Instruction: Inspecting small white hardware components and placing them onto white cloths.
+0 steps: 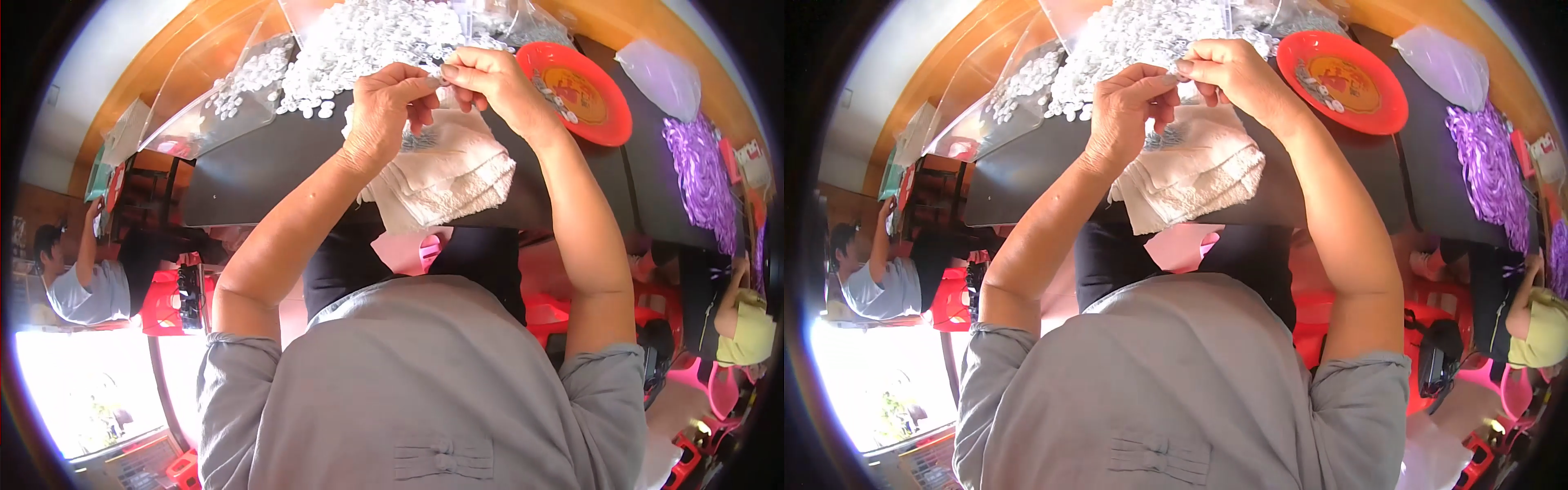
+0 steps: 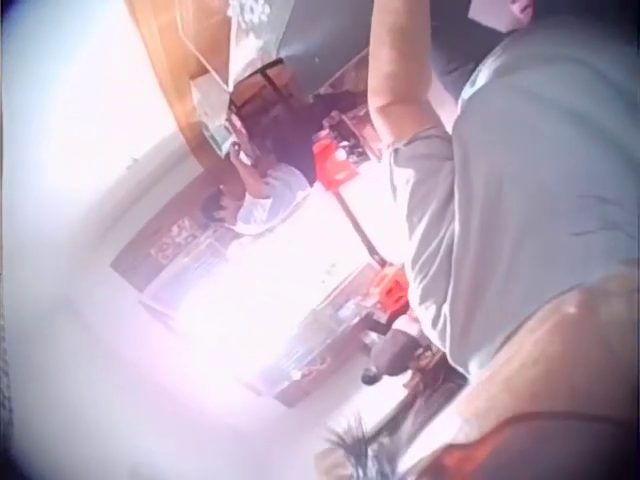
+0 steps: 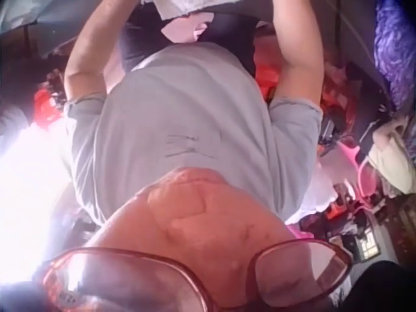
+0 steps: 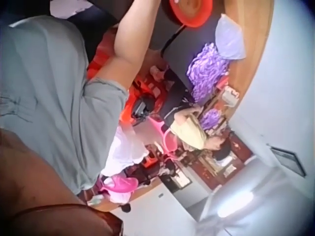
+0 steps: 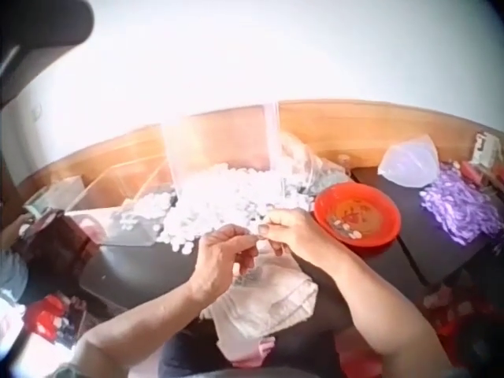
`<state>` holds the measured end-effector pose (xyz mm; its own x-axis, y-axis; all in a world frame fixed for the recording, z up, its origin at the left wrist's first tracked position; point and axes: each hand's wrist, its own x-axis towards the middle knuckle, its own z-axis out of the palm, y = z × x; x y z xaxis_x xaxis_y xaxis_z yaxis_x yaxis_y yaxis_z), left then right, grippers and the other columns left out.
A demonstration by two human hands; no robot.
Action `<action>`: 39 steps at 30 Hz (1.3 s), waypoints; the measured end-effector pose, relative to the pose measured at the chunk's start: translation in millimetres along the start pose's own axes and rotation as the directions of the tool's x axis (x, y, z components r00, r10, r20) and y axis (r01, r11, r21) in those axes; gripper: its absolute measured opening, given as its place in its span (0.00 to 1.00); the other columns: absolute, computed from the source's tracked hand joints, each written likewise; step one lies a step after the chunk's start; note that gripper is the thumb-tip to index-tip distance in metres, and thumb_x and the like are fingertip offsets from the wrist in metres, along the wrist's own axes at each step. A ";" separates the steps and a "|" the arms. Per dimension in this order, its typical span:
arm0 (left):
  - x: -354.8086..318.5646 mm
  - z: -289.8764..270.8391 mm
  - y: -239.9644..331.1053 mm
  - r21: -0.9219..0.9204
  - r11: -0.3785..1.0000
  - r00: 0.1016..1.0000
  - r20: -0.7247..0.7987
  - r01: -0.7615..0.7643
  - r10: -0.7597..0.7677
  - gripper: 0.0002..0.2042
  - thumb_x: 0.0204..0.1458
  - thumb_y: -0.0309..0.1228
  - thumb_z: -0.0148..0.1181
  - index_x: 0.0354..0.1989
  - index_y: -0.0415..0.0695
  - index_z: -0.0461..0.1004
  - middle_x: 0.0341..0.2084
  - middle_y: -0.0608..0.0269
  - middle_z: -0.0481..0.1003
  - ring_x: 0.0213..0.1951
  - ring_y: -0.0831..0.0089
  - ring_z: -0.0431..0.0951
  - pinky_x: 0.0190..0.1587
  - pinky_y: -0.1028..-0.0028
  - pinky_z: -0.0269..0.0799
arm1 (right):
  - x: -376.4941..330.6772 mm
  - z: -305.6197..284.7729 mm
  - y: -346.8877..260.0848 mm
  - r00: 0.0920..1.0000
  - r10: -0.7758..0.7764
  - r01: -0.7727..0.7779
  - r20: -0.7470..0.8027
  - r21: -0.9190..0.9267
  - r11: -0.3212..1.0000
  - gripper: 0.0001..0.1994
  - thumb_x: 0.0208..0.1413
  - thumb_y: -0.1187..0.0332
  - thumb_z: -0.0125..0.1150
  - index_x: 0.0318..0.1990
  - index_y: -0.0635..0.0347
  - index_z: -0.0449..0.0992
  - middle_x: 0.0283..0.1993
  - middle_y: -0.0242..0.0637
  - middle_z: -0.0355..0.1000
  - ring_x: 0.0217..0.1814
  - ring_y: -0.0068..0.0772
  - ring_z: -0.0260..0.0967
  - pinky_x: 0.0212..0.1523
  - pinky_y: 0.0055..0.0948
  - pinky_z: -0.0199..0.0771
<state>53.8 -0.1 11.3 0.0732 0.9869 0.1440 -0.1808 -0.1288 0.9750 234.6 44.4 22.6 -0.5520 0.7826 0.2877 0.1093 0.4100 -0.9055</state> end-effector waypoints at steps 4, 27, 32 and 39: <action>3.5 -4.2 -0.7 0.005 1.000 1.000 0.019 0.010 -0.010 0.07 0.53 0.28 0.59 0.32 0.35 0.73 0.20 0.62 0.74 0.18 0.80 0.71 0.17 0.81 0.64 | -0.1 2.0 -2.4 0.999 0.032 -0.032 -0.013 -0.013 0.999 0.10 0.60 0.62 0.55 0.33 0.59 0.75 0.22 0.23 0.66 0.24 0.13 0.62 0.24 0.15 0.56; 15.7 -19.9 -0.5 -0.143 0.989 0.996 0.082 0.044 -0.033 0.08 0.54 0.29 0.57 0.32 0.36 0.72 0.20 0.62 0.73 0.19 0.78 0.70 0.20 0.79 0.65 | 4.5 18.0 -3.2 0.965 0.051 -0.067 -0.256 -0.055 0.996 0.10 0.62 0.66 0.53 0.41 0.64 0.76 0.27 0.27 0.69 0.29 0.18 0.66 0.29 0.17 0.60; 12.8 -20.4 -2.2 -0.079 0.996 0.997 0.076 0.035 -0.029 0.07 0.55 0.29 0.57 0.32 0.37 0.72 0.20 0.65 0.73 0.19 0.81 0.70 0.19 0.80 0.64 | 6.9 22.9 -13.5 0.958 0.001 0.011 -0.286 0.039 0.999 0.10 0.61 0.67 0.55 0.43 0.63 0.76 0.28 0.27 0.70 0.30 0.17 0.67 0.30 0.16 0.61; 9.1 -22.0 1.2 -0.054 0.999 0.998 0.062 0.006 -0.003 0.07 0.56 0.30 0.57 0.32 0.38 0.73 0.20 0.67 0.73 0.20 0.83 0.71 0.19 0.82 0.64 | 9.9 26.4 -29.0 0.972 0.086 -0.118 -0.220 -0.138 0.983 0.08 0.60 0.67 0.57 0.39 0.63 0.76 0.27 0.26 0.71 0.29 0.15 0.66 0.28 0.15 0.60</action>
<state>32.7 10.9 10.0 0.1346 0.9793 0.1512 -0.2328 -0.1171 0.9654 204.1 27.9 43.5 -0.3451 0.8987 0.2706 0.2864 0.3753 -0.8815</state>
